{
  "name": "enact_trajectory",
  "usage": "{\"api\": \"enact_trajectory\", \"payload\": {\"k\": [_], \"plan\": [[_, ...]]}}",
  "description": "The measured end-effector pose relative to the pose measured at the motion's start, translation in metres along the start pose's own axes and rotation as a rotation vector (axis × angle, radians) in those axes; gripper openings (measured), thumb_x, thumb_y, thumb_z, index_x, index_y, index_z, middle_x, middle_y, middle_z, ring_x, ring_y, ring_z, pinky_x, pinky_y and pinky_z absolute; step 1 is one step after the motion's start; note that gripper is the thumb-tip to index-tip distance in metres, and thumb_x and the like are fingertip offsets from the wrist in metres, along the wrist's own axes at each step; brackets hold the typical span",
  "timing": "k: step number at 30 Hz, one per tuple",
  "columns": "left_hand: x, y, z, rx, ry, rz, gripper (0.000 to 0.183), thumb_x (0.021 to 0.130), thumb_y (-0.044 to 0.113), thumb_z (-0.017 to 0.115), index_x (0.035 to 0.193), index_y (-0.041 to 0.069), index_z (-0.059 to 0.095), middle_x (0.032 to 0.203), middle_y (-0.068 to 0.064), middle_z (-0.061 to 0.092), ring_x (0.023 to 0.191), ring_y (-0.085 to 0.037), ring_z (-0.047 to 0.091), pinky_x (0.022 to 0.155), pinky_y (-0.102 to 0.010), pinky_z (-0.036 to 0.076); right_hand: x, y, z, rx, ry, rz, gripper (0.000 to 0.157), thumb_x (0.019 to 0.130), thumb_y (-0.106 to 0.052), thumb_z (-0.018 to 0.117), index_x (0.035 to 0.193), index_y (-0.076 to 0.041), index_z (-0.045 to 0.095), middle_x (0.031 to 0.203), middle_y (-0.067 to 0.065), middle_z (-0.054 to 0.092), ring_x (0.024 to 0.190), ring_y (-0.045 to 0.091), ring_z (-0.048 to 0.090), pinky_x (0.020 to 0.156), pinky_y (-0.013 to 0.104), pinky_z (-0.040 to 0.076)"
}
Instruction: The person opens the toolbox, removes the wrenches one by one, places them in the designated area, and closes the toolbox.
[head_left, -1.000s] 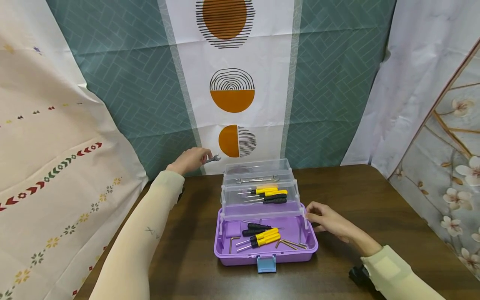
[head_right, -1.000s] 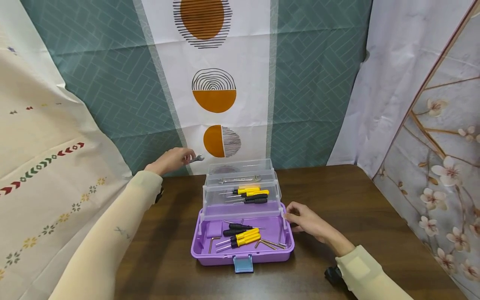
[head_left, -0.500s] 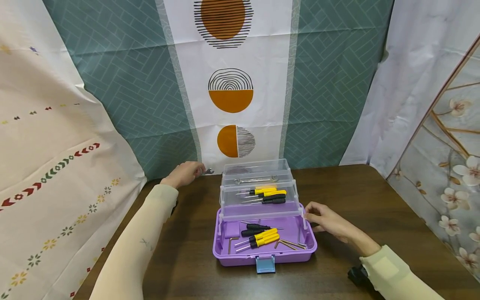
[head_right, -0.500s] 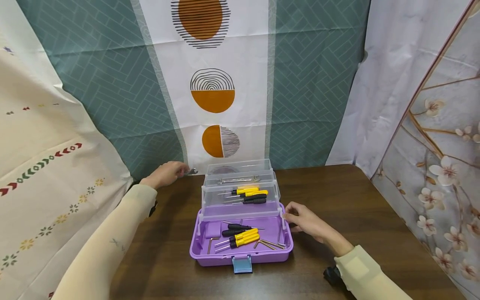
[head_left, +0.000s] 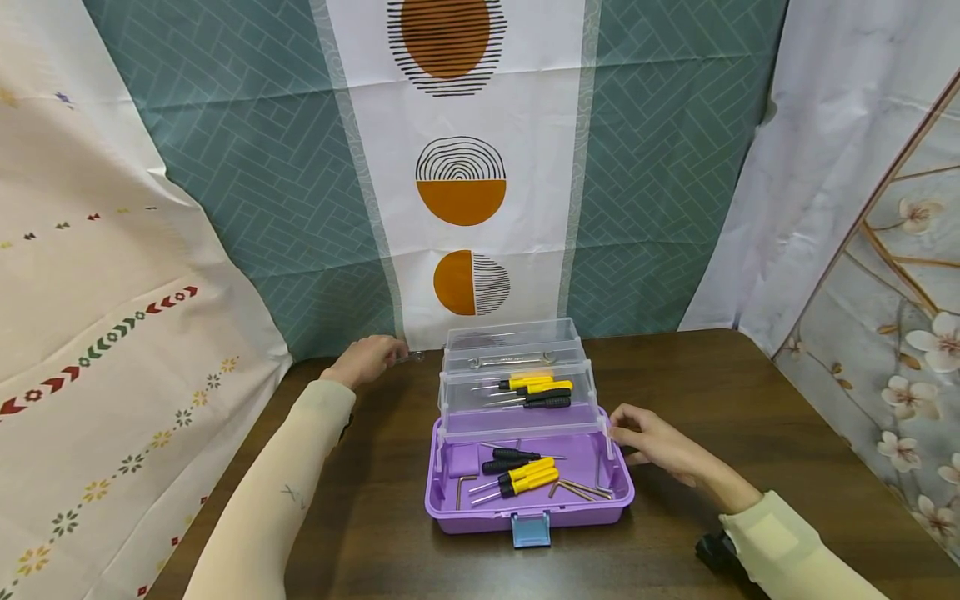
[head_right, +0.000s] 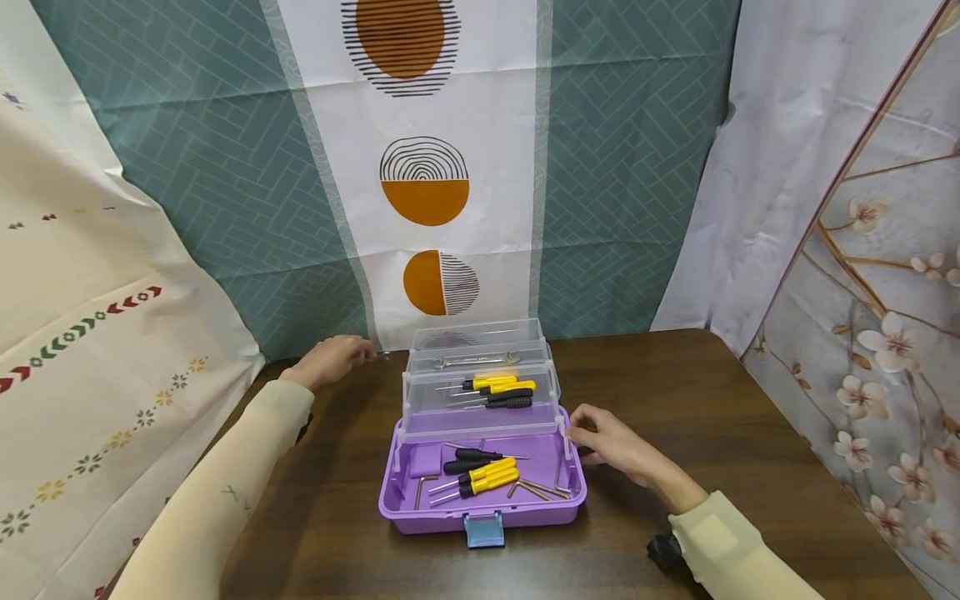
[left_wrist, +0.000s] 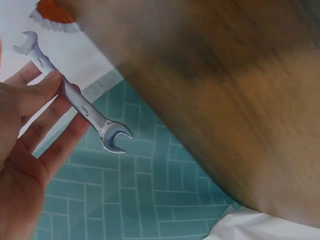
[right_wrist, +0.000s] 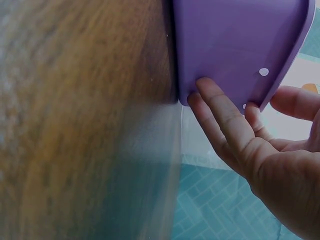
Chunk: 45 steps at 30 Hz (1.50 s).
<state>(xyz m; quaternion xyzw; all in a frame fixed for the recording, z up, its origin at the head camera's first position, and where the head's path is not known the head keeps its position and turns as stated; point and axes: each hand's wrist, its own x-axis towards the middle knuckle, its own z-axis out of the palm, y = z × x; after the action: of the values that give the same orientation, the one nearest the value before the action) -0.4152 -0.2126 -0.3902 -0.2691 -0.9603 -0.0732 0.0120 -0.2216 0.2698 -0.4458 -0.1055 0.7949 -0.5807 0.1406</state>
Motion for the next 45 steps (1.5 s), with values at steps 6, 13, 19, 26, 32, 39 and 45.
{"api": "enact_trajectory", "payload": {"k": [6,13,19,26,32,39,45], "plan": [[-0.004,-0.007,0.015,0.022,-0.005,0.022,0.032,0.100,-0.008,0.053,0.117,0.007,0.075,0.106,-0.010,0.071,0.101,-0.029,0.065,0.096,-0.055,0.053,0.001,0.002,0.000,0.014,-0.008,-0.017,0.023,0.107,-0.017,0.057,0.116,0.003,0.052,0.127,0.021,0.053,0.115,0.032,0.057,0.090,0.052,0.059],[-0.006,-0.014,0.030,0.033,-0.009,0.028,0.034,0.097,-0.009,0.056,0.115,0.009,0.077,0.108,-0.008,0.073,0.106,-0.029,0.068,0.095,-0.050,0.055,0.001,0.003,-0.001,0.012,-0.011,-0.020,0.023,0.107,-0.017,0.057,0.117,0.003,0.053,0.128,0.021,0.053,0.116,0.033,0.057,0.090,0.053,0.059],[-0.005,-0.017,0.037,0.039,-0.019,0.035,0.034,0.095,-0.011,0.058,0.113,0.010,0.078,0.101,-0.005,0.072,0.097,-0.027,0.067,0.088,-0.050,0.057,0.001,0.004,-0.002,0.017,-0.008,-0.016,0.023,0.107,-0.017,0.057,0.118,0.003,0.053,0.128,0.022,0.053,0.116,0.033,0.058,0.090,0.053,0.059],[-0.007,-0.019,0.045,0.044,0.016,0.070,0.031,0.096,-0.009,0.058,0.112,0.009,0.077,0.106,-0.008,0.073,0.104,-0.032,0.069,0.089,-0.052,0.057,0.002,0.004,-0.002,0.021,-0.016,-0.012,0.023,0.108,-0.018,0.057,0.118,0.003,0.053,0.130,0.022,0.052,0.118,0.034,0.058,0.091,0.054,0.058],[-0.007,-0.020,0.051,0.059,0.052,0.116,0.030,0.094,-0.011,0.059,0.110,0.007,0.078,0.105,-0.010,0.072,0.101,-0.034,0.070,0.084,-0.050,0.059,0.002,0.004,-0.002,0.022,-0.017,-0.011,0.023,0.108,-0.018,0.057,0.118,0.003,0.052,0.130,0.022,0.051,0.117,0.034,0.058,0.091,0.054,0.059],[-0.009,-0.022,0.051,0.051,0.040,0.091,0.030,0.093,-0.011,0.061,0.107,0.009,0.079,0.100,-0.007,0.071,0.096,-0.029,0.069,0.079,-0.048,0.059,0.002,0.004,-0.002,0.022,-0.012,-0.006,0.024,0.107,-0.018,0.058,0.118,0.003,0.053,0.129,0.022,0.052,0.116,0.032,0.058,0.090,0.054,0.059],[-0.008,-0.025,0.053,0.047,0.028,0.076,0.033,0.090,-0.013,0.061,0.105,0.010,0.079,0.097,-0.004,0.070,0.086,-0.021,0.063,0.072,-0.043,0.056,0.002,0.003,-0.002,0.021,-0.012,-0.004,0.024,0.108,-0.018,0.058,0.118,0.003,0.052,0.129,0.021,0.053,0.114,0.031,0.058,0.091,0.053,0.059]]}}
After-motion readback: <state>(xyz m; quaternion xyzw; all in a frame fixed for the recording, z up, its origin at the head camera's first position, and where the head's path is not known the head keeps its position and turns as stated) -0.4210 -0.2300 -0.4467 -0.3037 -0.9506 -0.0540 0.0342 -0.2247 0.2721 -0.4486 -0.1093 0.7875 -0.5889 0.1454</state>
